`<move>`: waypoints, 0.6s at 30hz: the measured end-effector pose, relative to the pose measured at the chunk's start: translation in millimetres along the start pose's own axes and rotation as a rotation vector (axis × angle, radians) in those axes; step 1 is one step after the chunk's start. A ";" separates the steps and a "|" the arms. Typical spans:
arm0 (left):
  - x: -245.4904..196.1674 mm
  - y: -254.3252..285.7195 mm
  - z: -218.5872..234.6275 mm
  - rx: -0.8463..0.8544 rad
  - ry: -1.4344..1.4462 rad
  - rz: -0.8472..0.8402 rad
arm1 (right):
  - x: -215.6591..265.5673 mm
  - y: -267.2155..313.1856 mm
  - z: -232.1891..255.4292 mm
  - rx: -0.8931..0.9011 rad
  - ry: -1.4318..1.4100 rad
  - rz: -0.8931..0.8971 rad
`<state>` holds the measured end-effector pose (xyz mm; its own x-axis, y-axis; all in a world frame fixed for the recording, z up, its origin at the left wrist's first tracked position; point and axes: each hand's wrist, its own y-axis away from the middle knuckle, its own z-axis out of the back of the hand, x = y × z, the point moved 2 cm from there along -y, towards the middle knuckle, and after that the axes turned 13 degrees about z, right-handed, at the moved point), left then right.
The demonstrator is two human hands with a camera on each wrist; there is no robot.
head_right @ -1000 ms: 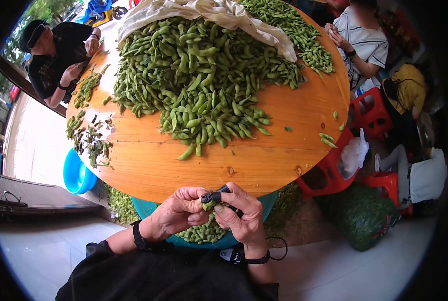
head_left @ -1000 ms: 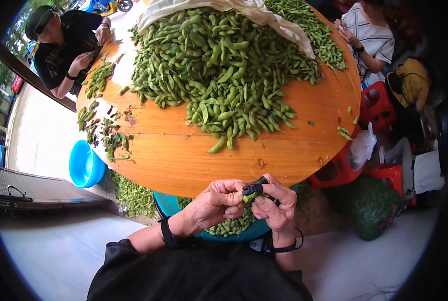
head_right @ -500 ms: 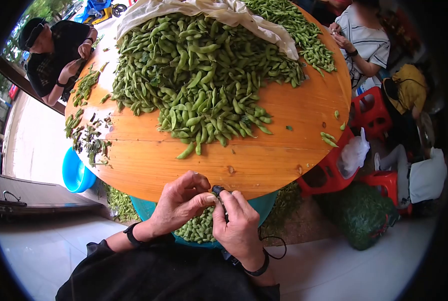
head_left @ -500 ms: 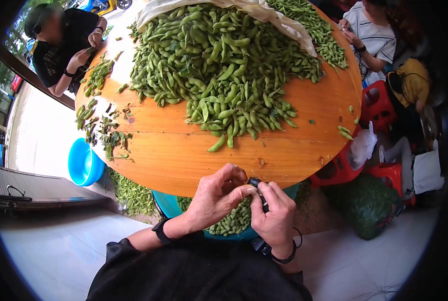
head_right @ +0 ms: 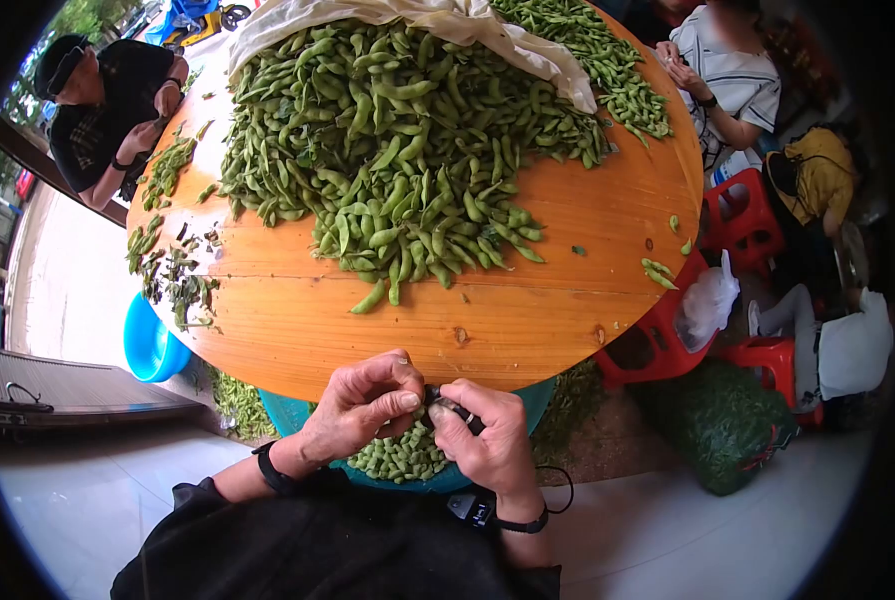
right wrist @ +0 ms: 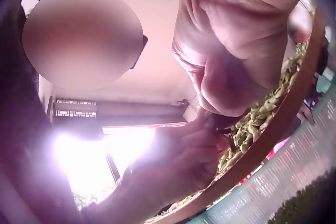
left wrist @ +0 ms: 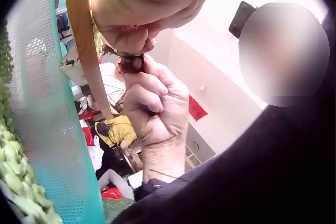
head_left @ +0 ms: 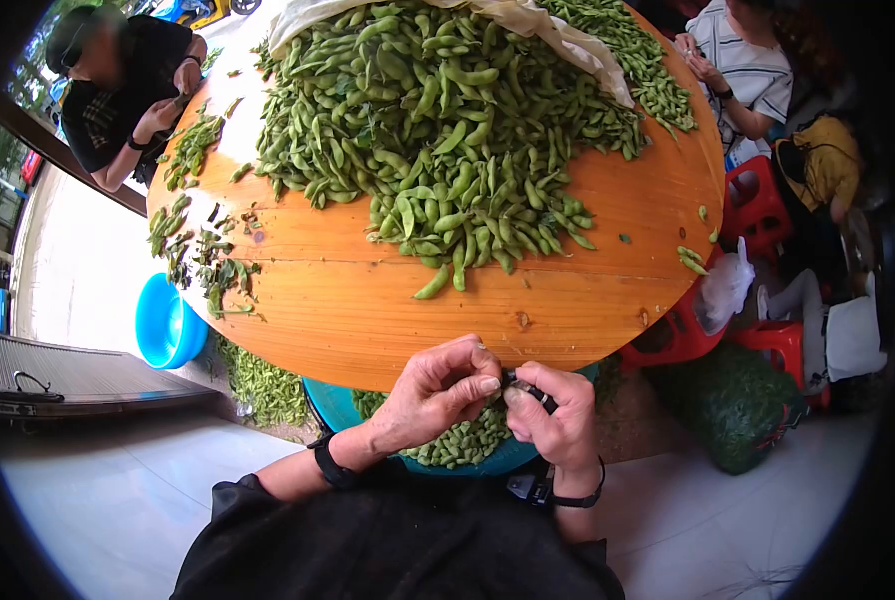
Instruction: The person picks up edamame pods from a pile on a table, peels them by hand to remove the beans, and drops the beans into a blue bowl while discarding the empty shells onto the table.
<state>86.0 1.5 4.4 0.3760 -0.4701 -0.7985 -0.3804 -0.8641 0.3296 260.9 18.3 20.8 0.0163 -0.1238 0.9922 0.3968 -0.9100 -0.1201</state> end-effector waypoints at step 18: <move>3.1 -6.5 7.9 -0.045 0.191 0.064 | -5.5 1.1 -5.4 -0.157 0.165 0.050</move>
<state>83.0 7.0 -4.1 0.5070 -0.5460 -0.6669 -0.3724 -0.8366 0.4018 256.2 15.9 15.1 -0.1229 -0.2220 0.9673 0.2515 -0.9498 -0.1861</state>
